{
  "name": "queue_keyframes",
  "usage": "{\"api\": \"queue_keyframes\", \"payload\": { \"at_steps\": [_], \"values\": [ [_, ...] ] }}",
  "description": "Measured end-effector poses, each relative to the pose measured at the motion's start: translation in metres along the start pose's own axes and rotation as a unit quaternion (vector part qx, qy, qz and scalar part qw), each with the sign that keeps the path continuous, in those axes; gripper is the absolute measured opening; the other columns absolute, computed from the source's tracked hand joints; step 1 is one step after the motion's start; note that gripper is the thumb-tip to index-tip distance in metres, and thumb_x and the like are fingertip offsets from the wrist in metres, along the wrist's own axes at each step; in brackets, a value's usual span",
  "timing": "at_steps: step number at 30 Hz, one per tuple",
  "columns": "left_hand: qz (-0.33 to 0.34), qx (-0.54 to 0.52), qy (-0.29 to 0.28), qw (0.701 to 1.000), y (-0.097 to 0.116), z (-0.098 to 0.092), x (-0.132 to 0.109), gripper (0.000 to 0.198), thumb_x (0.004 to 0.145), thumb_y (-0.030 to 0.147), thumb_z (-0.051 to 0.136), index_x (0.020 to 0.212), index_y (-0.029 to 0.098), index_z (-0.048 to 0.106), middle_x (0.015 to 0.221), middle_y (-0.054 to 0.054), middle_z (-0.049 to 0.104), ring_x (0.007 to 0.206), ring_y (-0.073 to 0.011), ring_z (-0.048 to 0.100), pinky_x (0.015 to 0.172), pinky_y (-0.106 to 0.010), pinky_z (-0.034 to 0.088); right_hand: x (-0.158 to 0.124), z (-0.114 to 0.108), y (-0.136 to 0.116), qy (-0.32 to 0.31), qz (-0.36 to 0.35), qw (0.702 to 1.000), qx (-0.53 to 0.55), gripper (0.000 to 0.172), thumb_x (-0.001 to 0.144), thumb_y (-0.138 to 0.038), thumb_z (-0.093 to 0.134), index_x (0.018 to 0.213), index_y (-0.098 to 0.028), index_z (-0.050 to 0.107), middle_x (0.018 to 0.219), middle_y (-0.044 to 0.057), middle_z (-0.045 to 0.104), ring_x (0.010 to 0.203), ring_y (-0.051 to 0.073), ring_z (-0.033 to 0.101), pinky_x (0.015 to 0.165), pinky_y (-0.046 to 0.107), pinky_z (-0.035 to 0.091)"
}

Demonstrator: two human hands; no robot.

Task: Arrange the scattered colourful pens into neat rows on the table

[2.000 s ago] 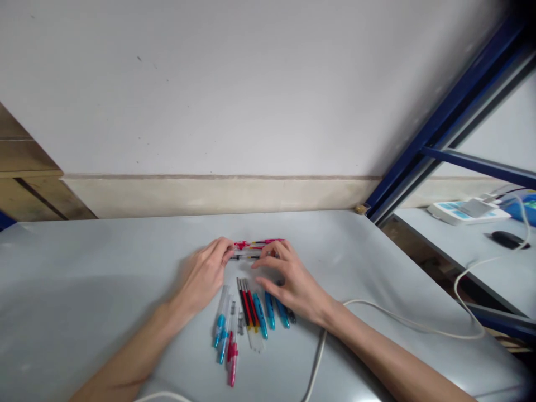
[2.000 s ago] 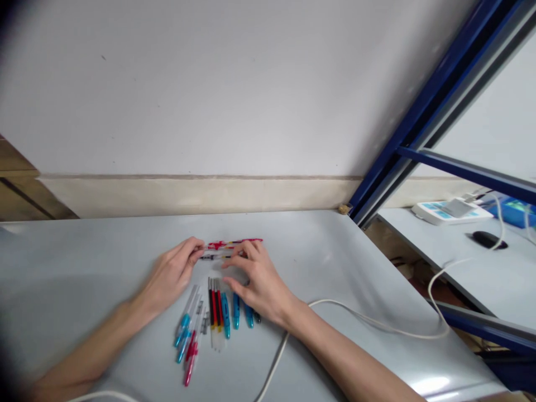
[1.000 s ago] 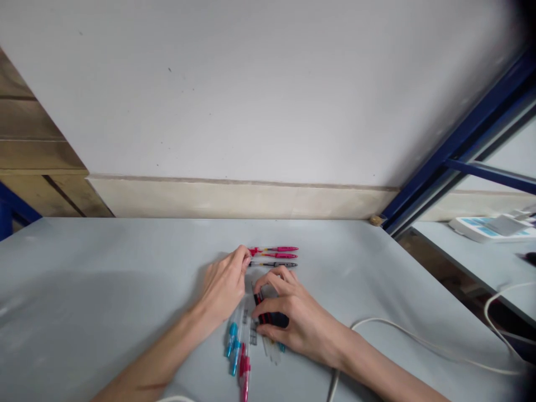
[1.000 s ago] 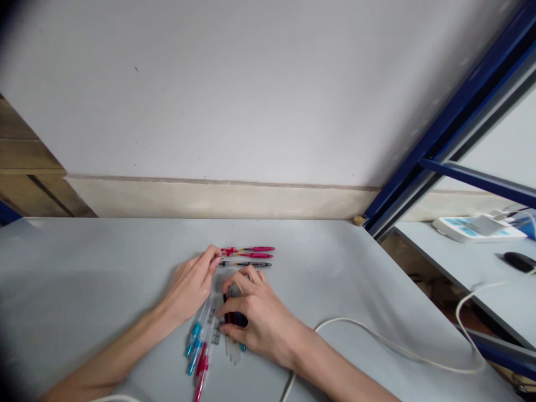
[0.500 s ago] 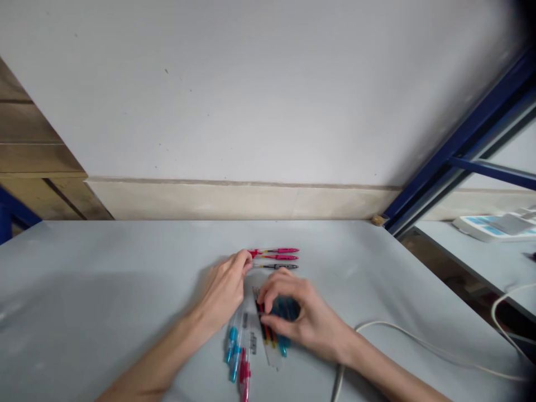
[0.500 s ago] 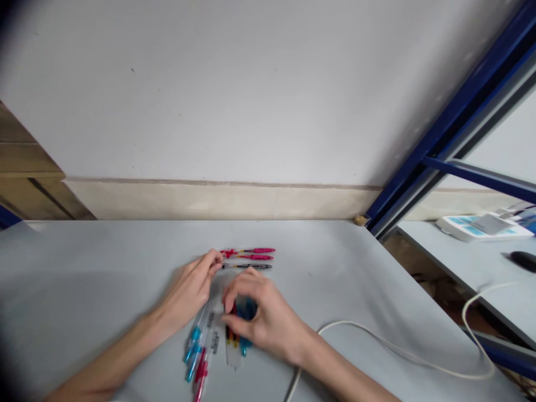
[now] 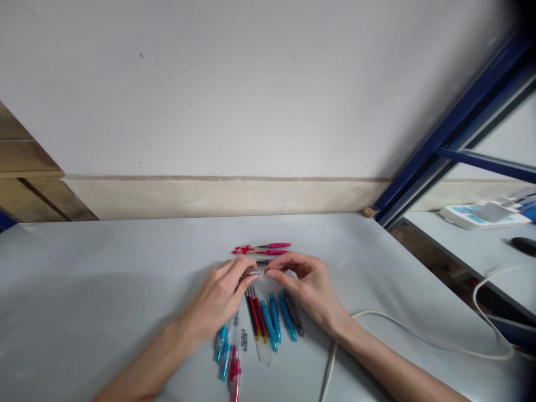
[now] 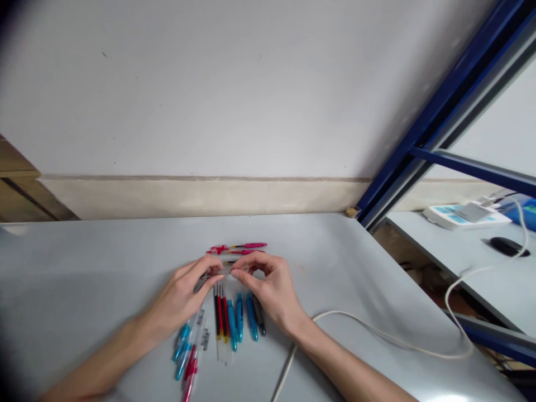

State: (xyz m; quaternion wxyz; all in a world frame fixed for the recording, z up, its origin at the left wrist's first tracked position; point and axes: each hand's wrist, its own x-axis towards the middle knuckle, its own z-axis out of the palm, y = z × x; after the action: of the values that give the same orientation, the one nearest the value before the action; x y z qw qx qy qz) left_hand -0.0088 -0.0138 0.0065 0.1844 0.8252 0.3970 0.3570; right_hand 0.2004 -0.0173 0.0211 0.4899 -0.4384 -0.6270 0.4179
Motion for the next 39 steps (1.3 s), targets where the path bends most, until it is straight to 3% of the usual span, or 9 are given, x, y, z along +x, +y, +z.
{"api": "queue_keyframes", "payload": {
  "at_steps": [4,9,14,17,19,22,25,33,39],
  "values": [
    [0.005,0.026,0.024,0.999,-0.005,0.0,0.0,0.015,0.102,0.023,0.052,0.115,0.025,0.059,0.102,-0.001,0.072,0.091,-0.0155,0.069,0.083,-0.028,0.053,0.0,-0.003,-0.001,-0.025,-0.013,0.999,-0.021,0.017,0.085,-0.037,0.078,0.09,-0.02,0.075,0.087,0.003,0.074,0.078,0.018,0.065,0.076,0.032,0.052],
    [0.006,0.038,0.041,0.998,-0.006,0.001,0.003,0.023,0.104,0.025,0.046,0.118,0.022,0.064,0.11,-0.006,0.073,0.1,-0.0194,0.069,0.09,-0.033,0.054,-0.008,0.002,-0.011,-0.143,-0.066,0.984,-0.085,0.022,0.089,-0.042,0.074,0.082,-0.022,0.077,0.081,0.003,0.073,0.083,0.02,0.063,0.083,0.036,0.05],
    [-0.023,0.029,0.036,0.999,-0.003,0.0,0.005,0.022,0.102,0.023,0.046,0.112,0.022,0.066,0.109,-0.005,0.074,0.099,-0.0184,0.069,0.089,-0.031,0.055,-0.015,0.016,-0.018,-0.275,-0.14,0.941,-0.142,0.022,0.098,-0.035,0.064,0.087,-0.023,0.079,0.083,0.003,0.075,0.085,0.019,0.06,0.088,0.037,0.049],
    [-0.041,0.021,0.03,0.998,-0.004,0.0,0.005,0.021,0.101,0.022,0.048,0.11,0.023,0.067,0.11,-0.003,0.074,0.099,-0.0175,0.07,0.09,-0.03,0.054,-0.014,0.015,-0.016,-0.287,-0.154,0.925,-0.194,0.019,0.097,-0.034,0.064,0.092,-0.023,0.08,0.087,0.004,0.073,0.089,0.02,0.058,0.089,0.036,0.048],
    [-0.05,0.02,0.03,0.998,-0.005,0.0,0.005,0.02,0.1,0.022,0.049,0.109,0.023,0.067,0.109,-0.002,0.074,0.098,-0.0174,0.07,0.089,-0.03,0.054,-0.01,0.009,-0.015,-0.271,-0.151,0.921,-0.234,0.02,0.094,-0.037,0.068,0.107,-0.026,0.078,0.098,0.005,0.07,0.097,0.022,0.056,0.091,0.037,0.048],
    [-0.065,0.022,0.028,0.997,-0.007,0.001,0.004,0.019,0.1,0.023,0.049,0.11,0.024,0.066,0.109,-0.002,0.074,0.095,-0.0178,0.071,0.087,-0.03,0.054,-0.005,-0.001,-0.013,-0.273,-0.134,0.914,-0.268,0.059,0.08,-0.046,0.081,0.134,-0.029,0.064,0.12,0.008,0.064,0.112,0.026,0.052,0.1,0.041,0.045],
    [-0.078,0.022,0.028,0.996,-0.007,0.001,0.005,0.019,0.1,0.023,0.049,0.111,0.024,0.065,0.109,-0.002,0.074,0.095,-0.0181,0.07,0.087,-0.031,0.054,-0.004,-0.008,-0.014,-0.314,-0.113,0.9,-0.28,0.09,0.069,-0.051,0.089,0.147,-0.029,0.05,0.128,0.008,0.059,0.118,0.029,0.049,0.104,0.044,0.043],
    [-0.089,0.026,0.033,0.995,-0.007,-0.001,0.005,0.018,0.1,0.024,0.049,0.107,0.024,0.065,0.105,-0.001,0.075,0.093,-0.0173,0.071,0.084,-0.028,0.052,-0.013,-0.013,-0.02,-0.361,-0.101,0.888,-0.267,0.105,0.066,-0.038,0.091,0.154,-0.032,0.035,0.148,0.007,0.046,0.136,0.029,0.041,0.115,0.042,0.035],
    [-0.102,0.031,0.03,0.994,-0.009,0.001,0.005,0.017,0.1,0.024,0.049,0.107,0.025,0.065,0.103,0.0,0.075,0.092,-0.017,0.07,0.083,-0.027,0.05,-0.013,-0.012,-0.021,-0.381,-0.088,0.879,-0.272,0.111,0.065,-0.038,0.091,0.157,-0.029,0.03,0.153,0.009,0.041,0.141,0.031,0.034,0.117,0.043,0.03]
  ]
}}
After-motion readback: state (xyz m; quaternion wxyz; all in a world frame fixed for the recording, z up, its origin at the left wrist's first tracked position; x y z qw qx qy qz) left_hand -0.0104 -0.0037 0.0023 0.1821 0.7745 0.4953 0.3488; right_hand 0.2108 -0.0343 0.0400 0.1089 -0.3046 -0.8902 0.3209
